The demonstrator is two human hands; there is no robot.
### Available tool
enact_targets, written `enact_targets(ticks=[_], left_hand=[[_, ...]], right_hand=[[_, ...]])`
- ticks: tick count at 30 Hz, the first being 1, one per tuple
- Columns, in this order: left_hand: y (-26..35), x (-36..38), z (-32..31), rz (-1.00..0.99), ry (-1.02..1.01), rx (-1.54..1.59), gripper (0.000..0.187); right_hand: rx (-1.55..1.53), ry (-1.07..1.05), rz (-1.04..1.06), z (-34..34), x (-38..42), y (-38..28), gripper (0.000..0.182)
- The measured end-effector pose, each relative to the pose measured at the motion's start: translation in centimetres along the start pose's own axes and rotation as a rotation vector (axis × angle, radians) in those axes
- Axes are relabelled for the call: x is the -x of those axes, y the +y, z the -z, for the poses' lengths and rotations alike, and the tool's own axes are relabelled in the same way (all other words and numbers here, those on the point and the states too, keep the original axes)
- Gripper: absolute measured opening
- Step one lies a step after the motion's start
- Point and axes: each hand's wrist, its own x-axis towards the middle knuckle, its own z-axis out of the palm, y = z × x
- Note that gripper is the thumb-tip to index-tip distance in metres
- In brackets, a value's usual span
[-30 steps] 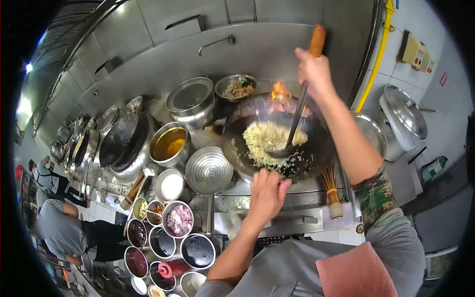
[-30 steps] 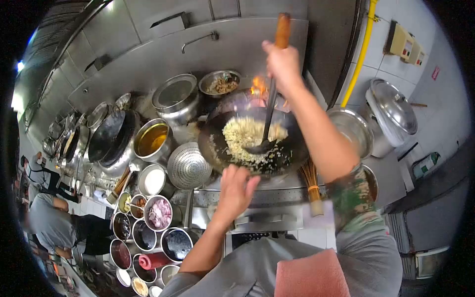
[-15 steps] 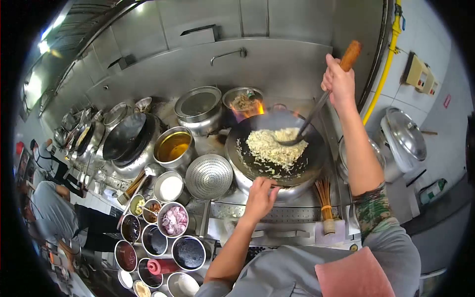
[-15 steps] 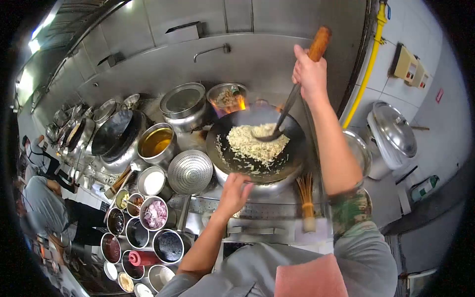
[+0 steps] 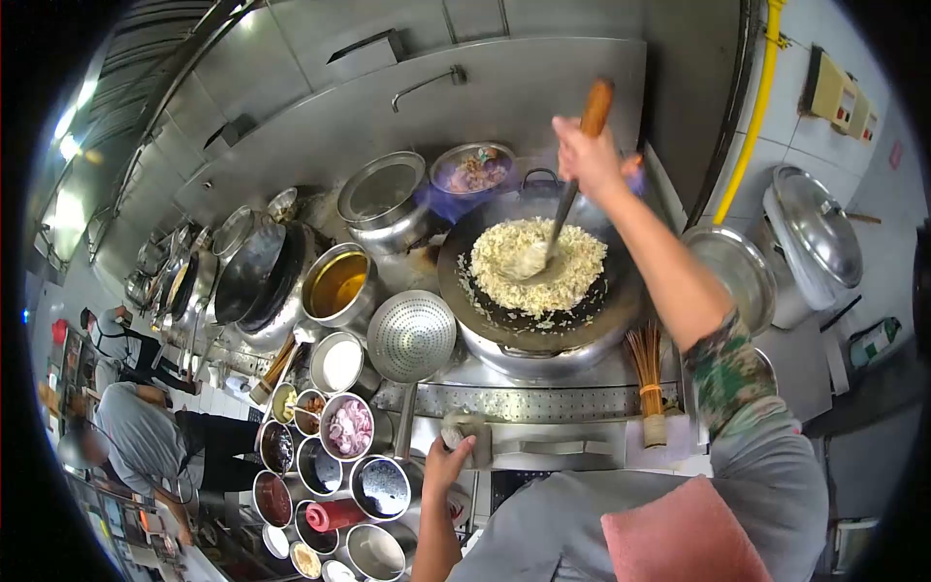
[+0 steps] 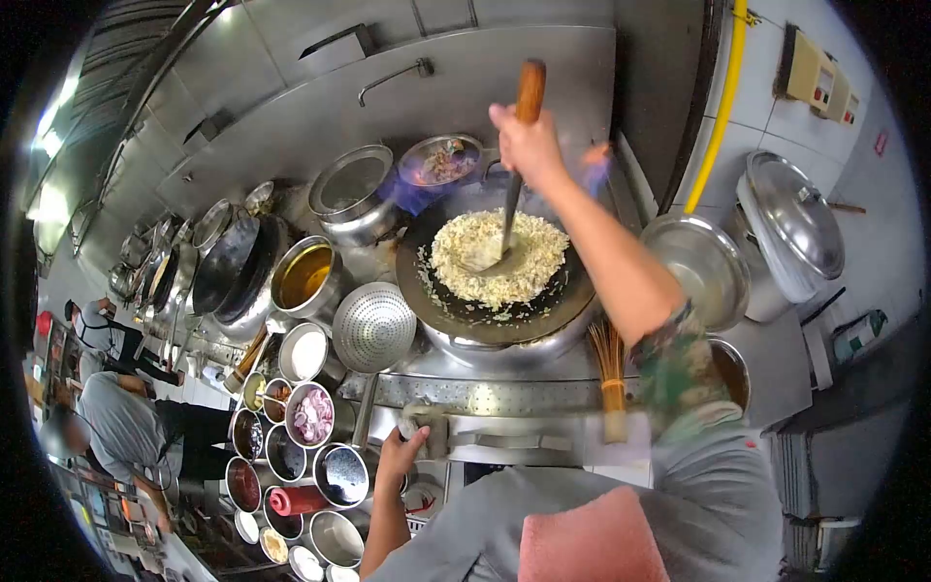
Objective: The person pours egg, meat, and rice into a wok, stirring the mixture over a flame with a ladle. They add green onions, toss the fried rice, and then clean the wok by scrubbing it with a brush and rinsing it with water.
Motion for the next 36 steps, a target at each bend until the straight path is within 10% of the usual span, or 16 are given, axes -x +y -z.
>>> enact_targets(ticks=[9,13,17,23,28,30,32,36], left_hand=[[-4.6,-4.5,-1.2,-0.038,-0.133,-0.084,0.058],[1.0,-0.6,1.8,0.053,-0.055,0.394,0.037],[1.5,-1.0,3.0,0.202,-0.315,1.483,0.066],[2.9,-6.7,-1.5,0.045,-0.630,1.406,0.073],[6.7,-7.2,-4.7,0.453,-0.582,1.140,0.073],[7.8,-8.6,-6.8,0.427,-0.640,1.167,0.079],[10.5,-8.1,-7.3,0.482,-0.562,1.202,0.071],[18.7,-3.3,-5.0,0.336,-0.640,1.139,0.066]], right_hand=[[0.134,-0.001,0.132,7.0,12.2,0.0,0.036],[0.808,-0.246,-0.136,8.3,22.4,-3.5,0.037],[-0.121,-0.207,-0.634,9.2,28.9,-4.7,0.057],[-0.620,0.162,-1.201,2.5,29.7,2.8,0.033],[0.528,-0.306,-1.013,8.4,26.9,-1.7,0.021],[1.194,-0.325,-0.868,6.8,27.0,-4.2,0.042],[1.419,-0.374,-0.362,6.1,29.1,-5.2,0.058],[1.499,-0.444,-0.464,11.2,29.0,-4.4,0.061]])
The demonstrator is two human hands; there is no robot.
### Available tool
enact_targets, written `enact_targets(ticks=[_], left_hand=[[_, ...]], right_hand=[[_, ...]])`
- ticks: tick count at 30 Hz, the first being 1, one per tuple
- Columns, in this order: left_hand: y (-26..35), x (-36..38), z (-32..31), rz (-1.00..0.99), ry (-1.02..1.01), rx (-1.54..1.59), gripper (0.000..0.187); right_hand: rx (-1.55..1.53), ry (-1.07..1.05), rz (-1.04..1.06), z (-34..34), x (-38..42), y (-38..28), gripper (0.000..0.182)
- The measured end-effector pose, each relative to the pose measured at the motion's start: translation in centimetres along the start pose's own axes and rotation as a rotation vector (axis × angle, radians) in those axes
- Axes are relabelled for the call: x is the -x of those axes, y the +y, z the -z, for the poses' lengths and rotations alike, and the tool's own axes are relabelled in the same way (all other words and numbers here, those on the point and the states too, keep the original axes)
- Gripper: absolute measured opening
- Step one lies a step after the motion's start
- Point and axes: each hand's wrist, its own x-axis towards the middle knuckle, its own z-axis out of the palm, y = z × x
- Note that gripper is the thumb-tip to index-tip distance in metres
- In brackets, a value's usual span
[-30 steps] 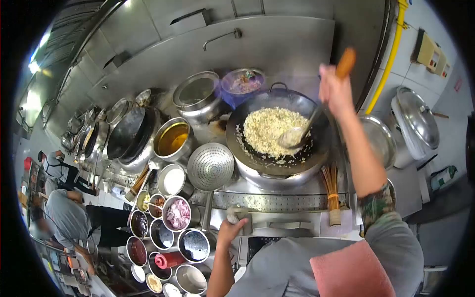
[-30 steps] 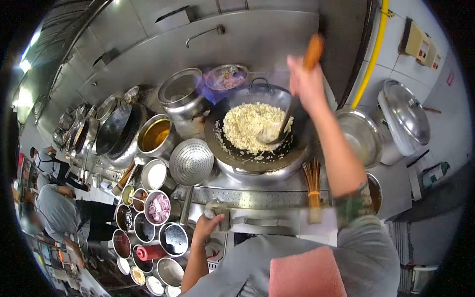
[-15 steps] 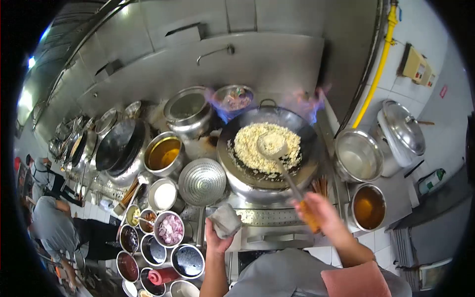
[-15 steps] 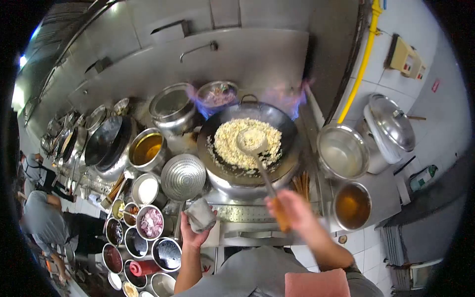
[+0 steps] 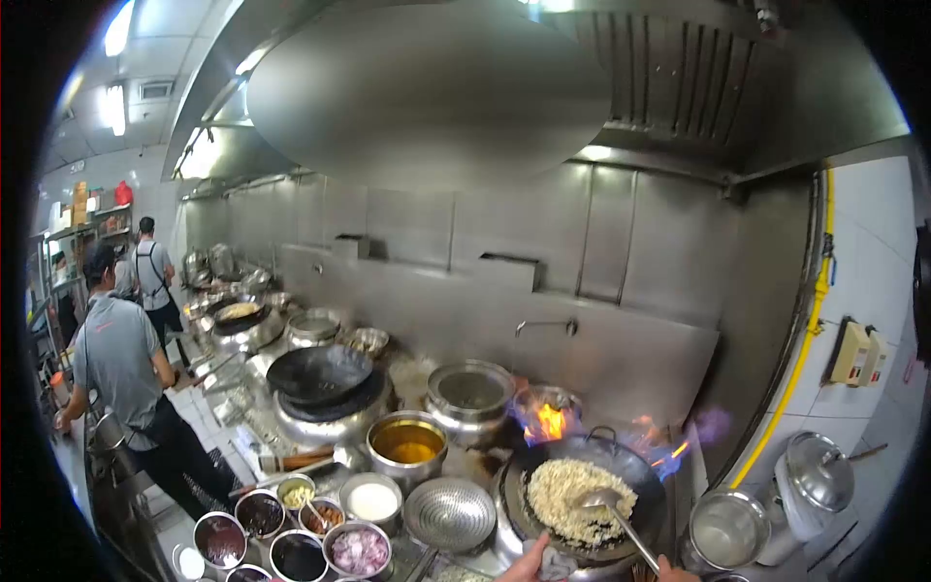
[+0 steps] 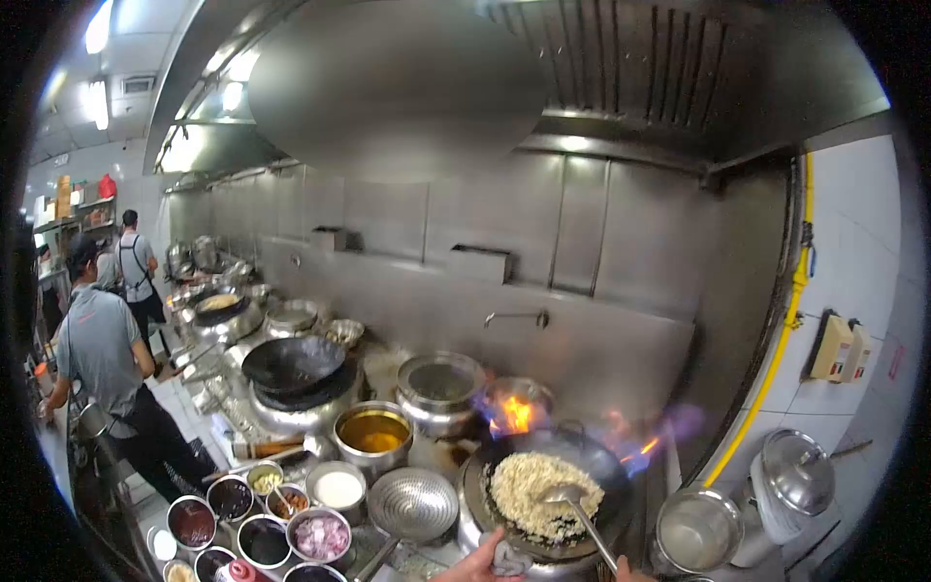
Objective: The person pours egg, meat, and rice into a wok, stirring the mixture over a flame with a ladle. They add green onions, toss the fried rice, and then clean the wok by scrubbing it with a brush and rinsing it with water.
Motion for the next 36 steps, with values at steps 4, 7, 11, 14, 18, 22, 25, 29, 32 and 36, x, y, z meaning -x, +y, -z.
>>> enact_targets(ticks=[4,7,11,14,18,22,25,29,32,36], left_hand=[[-0.6,-9.3,6.3,0.339,-0.627,0.166,0.055],[-1.4,-12.0,7.5,0.098,-0.318,-0.012,0.053],[-1.5,-14.3,5.8,0.099,-0.122,-0.216,0.032],[-1.6,-8.0,1.9,0.164,0.152,-0.209,0.027],[-1.5,3.7,-1.0,0.293,0.096,-0.166,0.022],[-3.0,-3.3,1.1,0.211,0.061,-0.189,0.028],[-6.5,-4.4,4.1,0.072,0.151,-0.374,0.036],[-5.5,6.2,-0.7,0.088,0.166,-0.269,0.028],[-0.8,5.0,-3.6,0.217,0.243,-0.178,0.021],[-1.3,-4.8,-1.2,0.186,0.159,-0.178,0.023]], right_hand=[[0.211,0.057,-0.074,4.4,3.7,-5.9,0.053],[0.249,0.074,-0.085,4.3,3.3,-5.3,0.053],[0.217,-0.072,-0.112,4.5,0.4,-2.1,0.062],[0.094,-0.076,-0.120,6.8,2.3,1.0,0.055],[-0.363,-0.462,-0.072,15.1,9.4,8.1,0.052],[-0.309,-0.382,-0.189,11.9,4.9,5.6,0.049],[-0.070,0.104,0.152,2.6,1.3,9.3,0.052],[0.036,0.071,0.194,6.9,5.6,9.7,0.057],[-0.205,-0.186,0.179,10.7,5.9,10.2,0.056],[-0.062,-0.052,0.304,7.9,0.2,9.3,0.052]])
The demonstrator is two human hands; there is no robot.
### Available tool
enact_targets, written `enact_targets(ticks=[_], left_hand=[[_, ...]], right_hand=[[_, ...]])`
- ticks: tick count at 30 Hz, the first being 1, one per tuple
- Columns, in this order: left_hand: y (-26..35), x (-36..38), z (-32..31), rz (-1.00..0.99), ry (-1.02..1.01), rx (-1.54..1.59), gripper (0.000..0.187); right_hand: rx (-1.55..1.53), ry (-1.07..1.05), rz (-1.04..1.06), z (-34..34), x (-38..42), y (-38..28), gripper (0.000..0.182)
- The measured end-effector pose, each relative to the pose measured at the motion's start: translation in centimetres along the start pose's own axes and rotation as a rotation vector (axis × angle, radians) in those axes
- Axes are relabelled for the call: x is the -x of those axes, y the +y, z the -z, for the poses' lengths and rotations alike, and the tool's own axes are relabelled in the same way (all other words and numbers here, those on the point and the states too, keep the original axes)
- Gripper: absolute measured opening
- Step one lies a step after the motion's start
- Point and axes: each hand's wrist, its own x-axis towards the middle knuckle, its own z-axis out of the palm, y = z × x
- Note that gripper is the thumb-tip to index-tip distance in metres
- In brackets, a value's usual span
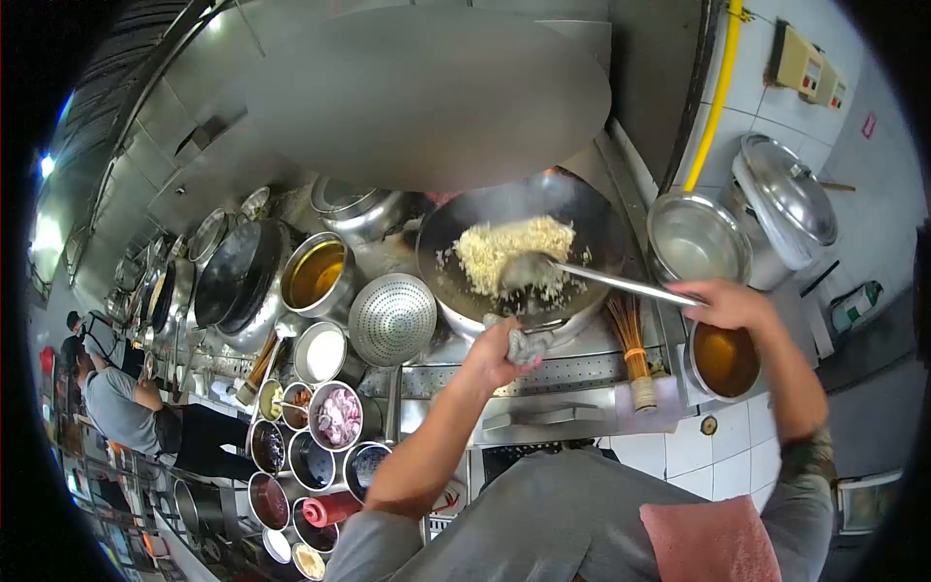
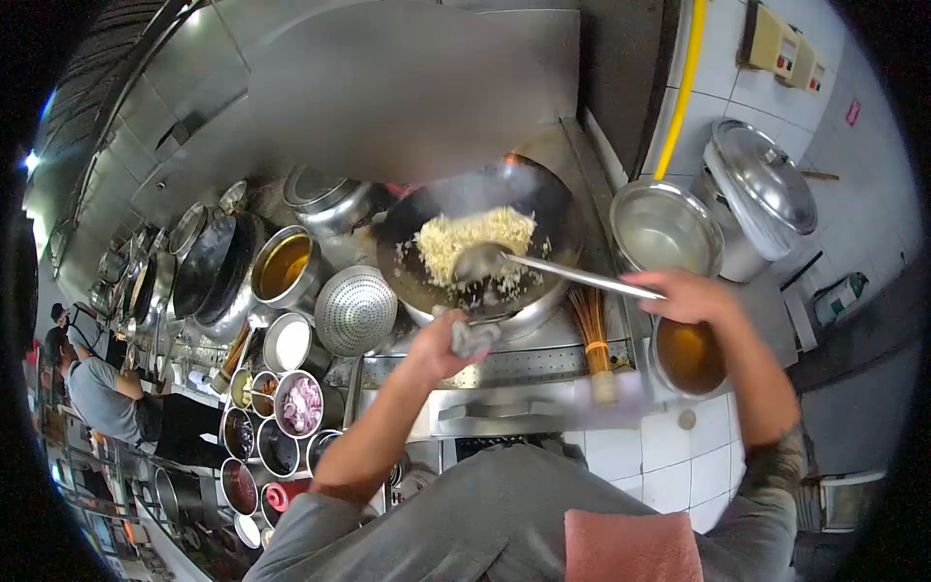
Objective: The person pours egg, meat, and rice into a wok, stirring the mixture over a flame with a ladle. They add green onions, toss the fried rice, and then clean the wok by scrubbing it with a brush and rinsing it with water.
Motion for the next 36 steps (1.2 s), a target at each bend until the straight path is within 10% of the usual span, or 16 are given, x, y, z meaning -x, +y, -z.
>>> enact_targets(ticks=[3,8,10,13,17,19,30,32,36], left_hand=[[-4.9,-1.5,3.9,-0.122,-0.098,-0.058,0.022],[-5.1,9.6,0.5,-0.129,0.147,-0.066,0.022],[-1.5,6.5,1.2,0.037,0.015,0.063,0.016],[1.1,4.2,-0.9,-0.001,0.006,0.031,0.019],[-4.6,-1.0,4.5,-0.194,-0.011,-0.093,0.021],[-6.5,4.2,4.0,-0.183,0.033,-0.190,0.022],[-0.1,-5.4,2.8,-0.135,-0.024,0.036,0.021],[-0.2,-6.5,3.4,-0.090,-0.069,0.051,0.022],[0.3,-3.3,2.5,-0.080,-0.096,0.116,0.022]], right_hand=[[0.122,0.080,-0.355,-3.8,-2.4,-3.6,0.055],[-0.057,0.107,-0.112,-0.3,5.0,-1.1,0.052],[-0.333,-0.112,-0.315,3.7,5.8,-1.7,0.053],[-0.057,-0.080,-0.058,3.0,3.2,-1.3,0.054],[0.131,-0.037,-0.679,-0.9,-1.3,-9.6,0.053],[0.098,0.321,-0.139,-3.3,1.5,-5.0,0.052],[-1.454,-0.028,-0.576,-2.2,-2.5,-10.2,0.046],[-1.378,-0.201,-0.720,-8.3,-7.5,-3.6,0.047],[0.117,0.071,-0.209,-6.1,-6.7,-5.7,0.049]])
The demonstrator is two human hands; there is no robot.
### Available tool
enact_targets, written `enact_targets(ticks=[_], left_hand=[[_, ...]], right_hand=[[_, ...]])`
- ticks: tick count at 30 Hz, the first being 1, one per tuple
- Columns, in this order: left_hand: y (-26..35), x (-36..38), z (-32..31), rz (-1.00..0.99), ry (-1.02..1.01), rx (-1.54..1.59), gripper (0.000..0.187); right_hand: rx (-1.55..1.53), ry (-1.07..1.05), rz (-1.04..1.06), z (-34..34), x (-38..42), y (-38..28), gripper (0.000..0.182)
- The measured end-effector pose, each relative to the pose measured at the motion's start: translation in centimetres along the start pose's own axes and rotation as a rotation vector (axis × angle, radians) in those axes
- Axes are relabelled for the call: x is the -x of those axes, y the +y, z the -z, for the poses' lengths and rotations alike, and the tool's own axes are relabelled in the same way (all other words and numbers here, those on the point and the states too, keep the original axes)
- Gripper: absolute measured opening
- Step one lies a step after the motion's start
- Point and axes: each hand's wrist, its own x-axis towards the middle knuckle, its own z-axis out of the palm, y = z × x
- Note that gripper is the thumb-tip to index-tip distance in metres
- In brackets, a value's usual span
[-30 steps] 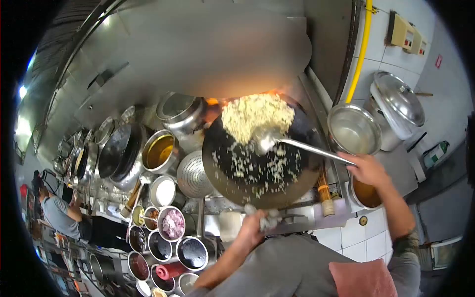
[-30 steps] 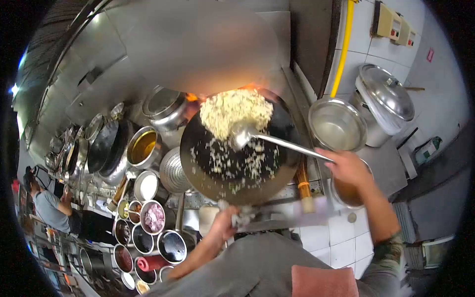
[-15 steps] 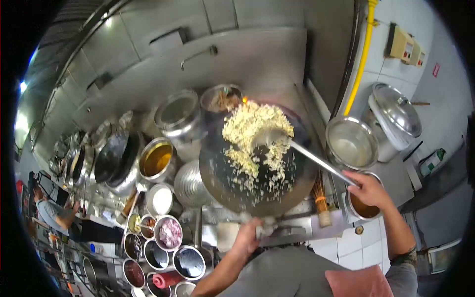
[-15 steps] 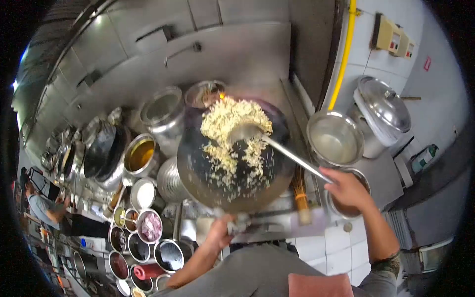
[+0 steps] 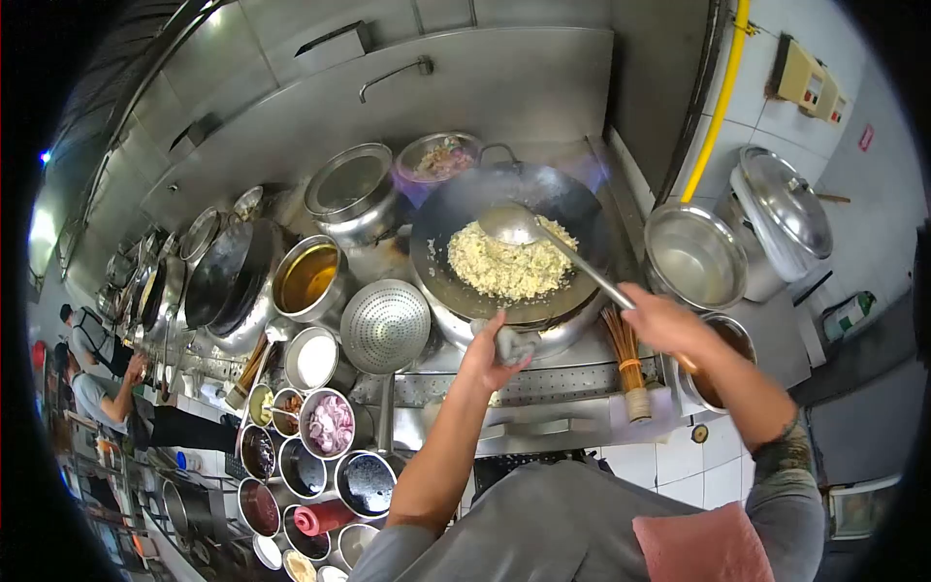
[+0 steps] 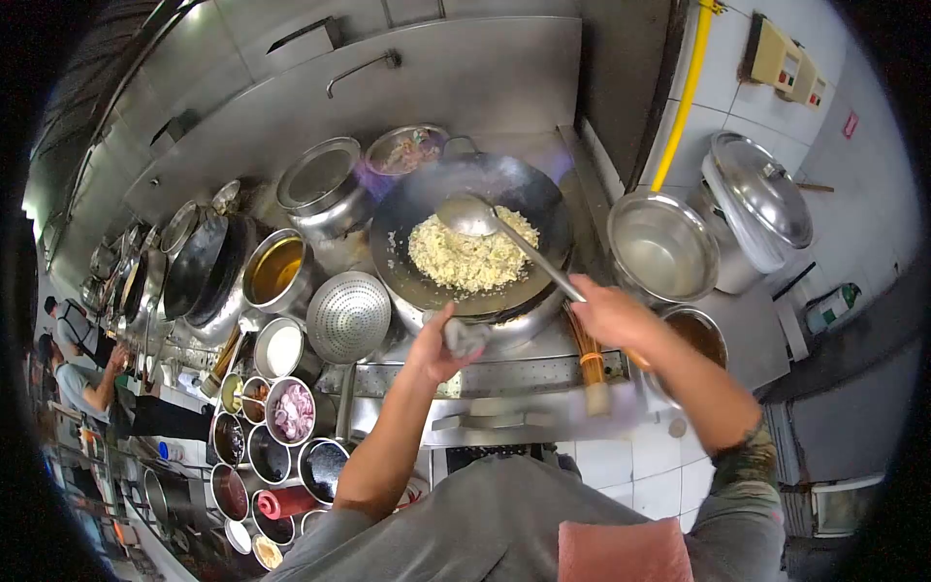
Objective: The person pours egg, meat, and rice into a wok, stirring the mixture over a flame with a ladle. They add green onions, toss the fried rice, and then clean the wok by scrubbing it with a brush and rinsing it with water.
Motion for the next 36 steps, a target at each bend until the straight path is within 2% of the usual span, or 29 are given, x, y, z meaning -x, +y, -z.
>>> enact_targets(ticks=[1,3,6,9,11,12,15,16,19,21,22,23,25,26,27,28,29,31,34,35,36], left_hand=[[0.3,0.1,-0.3,-0.003,0.043,-0.009,0.022],[0.1,-0.1,-1.5,-0.007,0.122,-0.005,0.023],[-0.9,-4.9,1.2,0.037,-0.016,-0.028,0.021],[-1.3,1.5,-1.6,-0.081,0.102,-0.047,0.019],[-2.4,7.0,-2.7,-0.065,0.059,-0.080,0.015],[-1.8,8.0,-3.8,-0.059,0.054,-0.059,0.015],[-2.2,8.2,-4.7,0.029,0.120,-0.025,0.019],[-2.5,5.8,-4.4,0.003,0.093,-0.031,0.021],[-6.0,4.0,-0.8,-0.110,0.090,-0.060,0.025],[-9.0,5.2,3.2,-0.125,-0.016,-0.092,0.034],[-10.3,7.2,4.2,-0.110,0.035,-0.136,0.038],[-10.3,10.5,1.3,-0.278,0.070,-0.093,0.038],[-5.6,13.0,-2.5,-0.095,0.095,-0.109,0.032],[-3.3,13.1,-4.2,-0.040,0.076,-0.061,0.027],[-2.3,9.5,-2.8,0.007,0.118,0.000,0.016],[-1.3,7.1,-2.9,0.038,0.019,0.026,0.010],[-0.9,6.4,-4.5,0.005,0.093,-0.070,0.010],[-3.0,4.3,-3.1,-0.100,0.035,-0.074,0.015],[-7.6,5.2,1.5,-0.133,0.041,-0.127,0.026],[-8.5,7.9,1.5,-0.174,-0.008,-0.126,0.032],[-7.9,9.0,1.0,-0.198,-0.010,-0.127,0.034]], right_hand=[[-0.399,-0.265,-0.342,5.5,2.1,-4.4,0.052],[-0.990,-0.424,-0.496,4.1,2.6,1.9,0.054],[-0.811,-0.341,-0.521,1.2,0.9,2.2,0.053],[0.178,0.212,0.369,2.2,2.0,7.4,0.048],[-0.084,-0.044,0.198,8.8,6.1,6.6,0.048],[-0.324,-0.402,-0.183,12.2,8.4,5.3,0.049],[-0.434,-0.481,-0.283,10.9,8.1,6.8,0.051],[-0.410,-0.416,-0.259,9.9,7.0,5.2,0.052],[0.109,0.095,0.111,2.2,4.9,6.3,0.053],[0.161,0.177,0.163,3.5,6.9,6.1,0.054],[0.182,0.210,0.193,4.4,7.6,6.1,0.054],[0.069,0.167,0.203,5.8,7.8,7.3,0.054],[-0.180,0.002,0.209,7.6,9.9,9.4,0.052],[-0.249,-0.151,-0.007,9.0,10.0,7.6,0.051],[-0.302,-0.273,-0.218,11.6,8.9,4.9,0.050],[-0.355,-0.397,-0.434,12.9,8.6,3.3,0.049],[-0.242,-0.235,-0.230,11.2,7.7,3.9,0.048],[-0.016,0.091,0.168,6.1,5.4,6.2,0.047],[-0.095,0.140,-0.138,4.9,7.2,0.5,0.046],[-0.176,0.232,-0.011,4.6,8.7,0.5,0.045],[-0.365,0.192,-0.077,4.4,9.6,0.7,0.046]])
